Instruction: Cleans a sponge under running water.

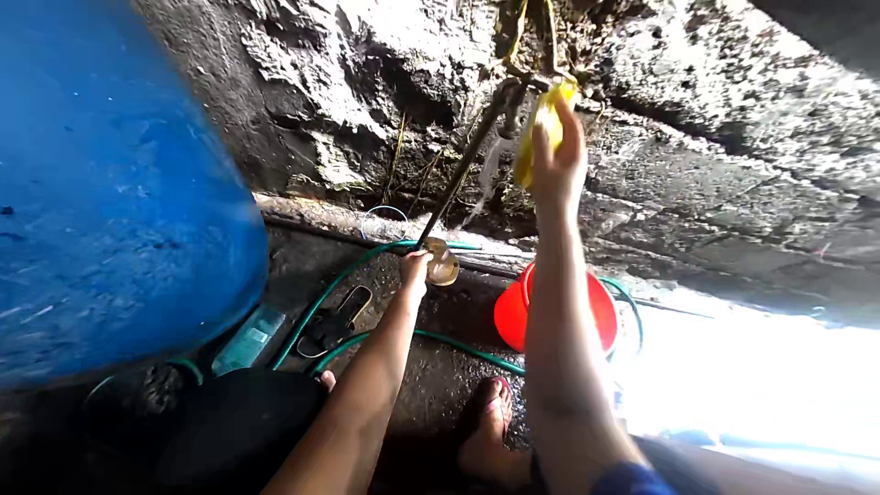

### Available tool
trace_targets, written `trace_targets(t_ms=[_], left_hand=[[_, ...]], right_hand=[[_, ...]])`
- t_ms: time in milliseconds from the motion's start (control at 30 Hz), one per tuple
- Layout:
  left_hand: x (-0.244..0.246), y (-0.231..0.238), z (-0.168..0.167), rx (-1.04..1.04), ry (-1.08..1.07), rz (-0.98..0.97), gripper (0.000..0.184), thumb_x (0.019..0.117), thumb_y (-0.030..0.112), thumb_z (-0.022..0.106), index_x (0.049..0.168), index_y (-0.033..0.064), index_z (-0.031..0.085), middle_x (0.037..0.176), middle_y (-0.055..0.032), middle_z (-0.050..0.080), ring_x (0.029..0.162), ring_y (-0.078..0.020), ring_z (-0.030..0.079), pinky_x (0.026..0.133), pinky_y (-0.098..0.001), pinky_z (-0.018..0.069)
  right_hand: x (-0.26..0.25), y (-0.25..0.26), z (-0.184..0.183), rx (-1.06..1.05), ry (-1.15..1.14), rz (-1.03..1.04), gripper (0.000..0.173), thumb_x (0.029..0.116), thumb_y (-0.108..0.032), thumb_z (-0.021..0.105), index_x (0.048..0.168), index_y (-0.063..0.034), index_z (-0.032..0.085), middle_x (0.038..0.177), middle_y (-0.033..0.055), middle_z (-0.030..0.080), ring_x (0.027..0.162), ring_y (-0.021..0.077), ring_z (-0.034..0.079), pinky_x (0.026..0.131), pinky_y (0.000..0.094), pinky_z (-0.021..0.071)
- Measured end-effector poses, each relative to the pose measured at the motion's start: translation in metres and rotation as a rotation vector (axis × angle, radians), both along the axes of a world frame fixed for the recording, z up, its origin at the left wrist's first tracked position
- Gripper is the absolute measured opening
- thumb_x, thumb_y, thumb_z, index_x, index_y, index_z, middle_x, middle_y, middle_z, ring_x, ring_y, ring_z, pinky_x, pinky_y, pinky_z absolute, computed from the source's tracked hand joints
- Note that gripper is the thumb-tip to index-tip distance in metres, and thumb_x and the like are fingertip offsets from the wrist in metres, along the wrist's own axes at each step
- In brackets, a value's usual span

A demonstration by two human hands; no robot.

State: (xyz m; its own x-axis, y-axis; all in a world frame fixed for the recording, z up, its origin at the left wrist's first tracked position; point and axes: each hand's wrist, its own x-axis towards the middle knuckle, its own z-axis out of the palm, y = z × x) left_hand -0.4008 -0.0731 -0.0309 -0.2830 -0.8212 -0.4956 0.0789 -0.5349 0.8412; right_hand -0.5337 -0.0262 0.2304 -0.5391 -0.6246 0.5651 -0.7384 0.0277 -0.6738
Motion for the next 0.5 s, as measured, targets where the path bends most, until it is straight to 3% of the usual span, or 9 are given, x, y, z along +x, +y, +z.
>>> trace_targets(t_ms=[33, 67, 100, 167, 200, 267, 333, 400, 500], left_hand=[[0.000, -0.002, -0.002, -0.025, 0.005, 0.025, 0.028, 0.0885, 0.003, 0.071, 0.116, -0.0050, 0.068, 0.113, -0.0237, 0.067, 0.102, -0.0317, 0.064, 0.088, -0.0503, 0.0530], [0.000, -0.003, -0.005, -0.040, 0.018, 0.051, 0.027, 0.0875, 0.001, 0.071, 0.114, -0.0055, 0.069, 0.112, -0.0235, 0.067, 0.104, -0.0317, 0.064, 0.090, -0.0500, 0.0527], [0.000, -0.002, -0.008, -0.034, 0.059, 0.086, 0.026, 0.0889, 0.001, 0.070, 0.114, -0.0060, 0.067, 0.111, -0.0235, 0.067, 0.102, -0.0312, 0.064, 0.089, -0.0492, 0.0530], [-0.001, 0.002, -0.020, 0.046, 0.186, 0.140, 0.026, 0.0964, 0.013, 0.066, 0.115, -0.0041, 0.063, 0.111, -0.0219, 0.065, 0.101, -0.0294, 0.063, 0.087, -0.0484, 0.0539], [0.003, 0.005, -0.027, 0.136, 0.260, 0.137, 0.033, 0.0993, 0.020, 0.063, 0.124, -0.0021, 0.061, 0.118, -0.0210, 0.064, 0.106, -0.0295, 0.062, 0.091, -0.0493, 0.0532], [0.008, 0.014, -0.050, 0.277, 0.437, 0.124, 0.042, 0.1048, 0.034, 0.051, 0.135, 0.0058, 0.058, 0.126, -0.0154, 0.065, 0.112, -0.0268, 0.064, 0.093, -0.0487, 0.0543], [0.003, 0.020, -0.069, 0.319, 0.572, 0.137, 0.043, 0.1069, 0.036, 0.045, 0.134, 0.0050, 0.057, 0.120, -0.0154, 0.067, 0.106, -0.0266, 0.066, 0.090, -0.0485, 0.0560], [0.002, 0.022, -0.067, 0.346, 0.498, 0.142, 0.043, 0.1050, 0.039, 0.049, 0.128, 0.0042, 0.061, 0.111, -0.0163, 0.069, 0.097, -0.0271, 0.068, 0.082, -0.0487, 0.0571], [0.002, 0.020, -0.064, 0.380, 0.448, 0.084, 0.050, 0.1051, 0.051, 0.044, 0.129, 0.0096, 0.060, 0.108, -0.0144, 0.068, 0.092, -0.0269, 0.067, 0.074, -0.0486, 0.0556]], right_hand=[[0.004, 0.011, -0.041, 0.046, -0.154, -0.007, 0.069, 0.1015, -0.030, 0.062, 0.162, -0.0167, 0.032, 0.143, 0.0169, 0.058, 0.117, 0.0218, 0.065, 0.098, 0.0425, 0.0567], [0.009, 0.018, -0.086, 0.125, -0.311, -0.016, 0.081, 0.0994, -0.030, 0.067, 0.165, -0.0200, 0.019, 0.138, 0.0192, 0.060, 0.105, 0.0254, 0.069, 0.088, 0.0475, 0.0595], [0.014, 0.022, -0.131, 0.226, -0.440, -0.020, 0.088, 0.0970, -0.029, 0.071, 0.165, -0.0185, 0.015, 0.131, 0.0234, 0.062, 0.098, 0.0314, 0.070, 0.084, 0.0529, 0.0599], [0.020, 0.020, -0.204, 0.461, -0.582, -0.061, 0.082, 0.0915, -0.032, 0.078, 0.157, -0.0062, 0.035, 0.127, 0.0272, 0.065, 0.108, 0.0382, 0.068, 0.095, 0.0568, 0.0559], [0.023, 0.017, -0.225, 0.562, -0.605, -0.085, 0.076, 0.0898, -0.036, 0.080, 0.149, -0.0028, 0.046, 0.126, 0.0263, 0.066, 0.113, 0.0377, 0.066, 0.100, 0.0563, 0.0529], [0.027, 0.012, -0.248, 0.702, -0.580, -0.096, 0.062, 0.0891, -0.040, 0.079, 0.133, 0.0001, 0.061, 0.118, 0.0231, 0.069, 0.109, 0.0348, 0.068, 0.098, 0.0547, 0.0531], [0.033, 0.005, -0.251, 0.911, -0.443, -0.061, 0.055, 0.0908, -0.042, 0.076, 0.128, -0.0026, 0.066, 0.122, 0.0209, 0.069, 0.116, 0.0356, 0.066, 0.103, 0.0573, 0.0503], [0.038, -0.001, -0.265, 1.055, -0.336, -0.038, 0.054, 0.0892, -0.047, 0.076, 0.125, -0.0058, 0.069, 0.127, 0.0211, 0.067, 0.124, 0.0379, 0.061, 0.106, 0.0582, 0.0477], [0.044, -0.007, -0.282, 1.023, -0.336, -0.003, 0.064, 0.0936, -0.050, 0.071, 0.134, -0.0015, 0.062, 0.138, 0.0262, 0.058, 0.131, 0.0413, 0.055, 0.109, 0.0575, 0.0460]])
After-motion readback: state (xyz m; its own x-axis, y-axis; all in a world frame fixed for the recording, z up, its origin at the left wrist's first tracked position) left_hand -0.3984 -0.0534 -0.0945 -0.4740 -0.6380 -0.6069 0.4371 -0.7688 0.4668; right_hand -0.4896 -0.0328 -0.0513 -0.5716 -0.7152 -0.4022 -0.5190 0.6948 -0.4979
